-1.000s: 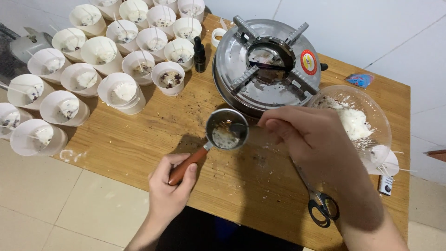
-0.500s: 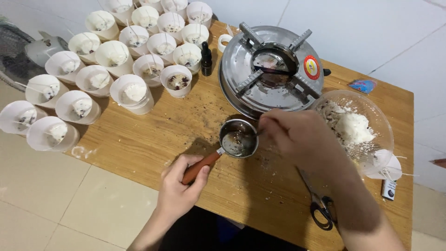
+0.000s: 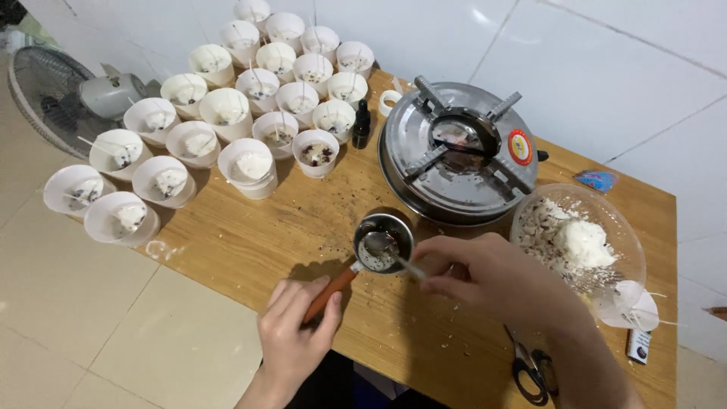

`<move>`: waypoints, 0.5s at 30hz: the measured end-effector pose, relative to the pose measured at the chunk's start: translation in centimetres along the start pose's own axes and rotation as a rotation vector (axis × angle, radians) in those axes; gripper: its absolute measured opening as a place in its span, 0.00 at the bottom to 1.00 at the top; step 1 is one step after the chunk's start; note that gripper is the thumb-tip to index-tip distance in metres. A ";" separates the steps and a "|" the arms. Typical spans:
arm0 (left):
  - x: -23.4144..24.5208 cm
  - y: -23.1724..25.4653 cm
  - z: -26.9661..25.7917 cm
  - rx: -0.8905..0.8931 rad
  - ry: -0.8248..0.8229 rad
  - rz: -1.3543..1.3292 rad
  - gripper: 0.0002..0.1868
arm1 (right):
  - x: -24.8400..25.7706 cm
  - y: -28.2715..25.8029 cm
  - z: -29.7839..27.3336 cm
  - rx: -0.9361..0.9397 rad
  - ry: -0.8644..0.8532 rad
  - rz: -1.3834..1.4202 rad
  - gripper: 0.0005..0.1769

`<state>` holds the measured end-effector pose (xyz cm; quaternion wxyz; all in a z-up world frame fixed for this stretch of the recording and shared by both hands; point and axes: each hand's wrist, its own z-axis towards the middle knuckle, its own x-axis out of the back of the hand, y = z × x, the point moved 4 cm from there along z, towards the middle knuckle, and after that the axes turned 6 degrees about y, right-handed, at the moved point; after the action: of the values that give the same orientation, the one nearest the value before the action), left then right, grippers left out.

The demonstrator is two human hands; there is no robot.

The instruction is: The person is preparing candles by scooping wax flakes into a small pot, melting them on a portable stove, and preparing the wicks.

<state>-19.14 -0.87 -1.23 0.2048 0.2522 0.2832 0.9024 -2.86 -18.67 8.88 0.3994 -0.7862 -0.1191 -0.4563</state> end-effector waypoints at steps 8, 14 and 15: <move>0.9 -0.7 -1.0 0.160 -0.054 0.068 0.07 | -0.8 -1.2 -0.9 -0.121 -0.060 -0.167 0.21; 1.1 -0.7 -1.2 0.184 -0.108 0.087 0.06 | -0.3 -1.8 -2.0 -0.250 -0.016 -0.268 0.24; 1.1 -0.8 -1.4 0.181 -0.110 0.111 0.06 | 0.1 -1.9 -2.2 -0.274 0.027 -0.266 0.23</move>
<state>-20.57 -0.26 -2.36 0.1461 0.3338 0.3377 0.8679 -5.26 -19.08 10.50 0.2262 -0.8044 -0.1532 -0.5276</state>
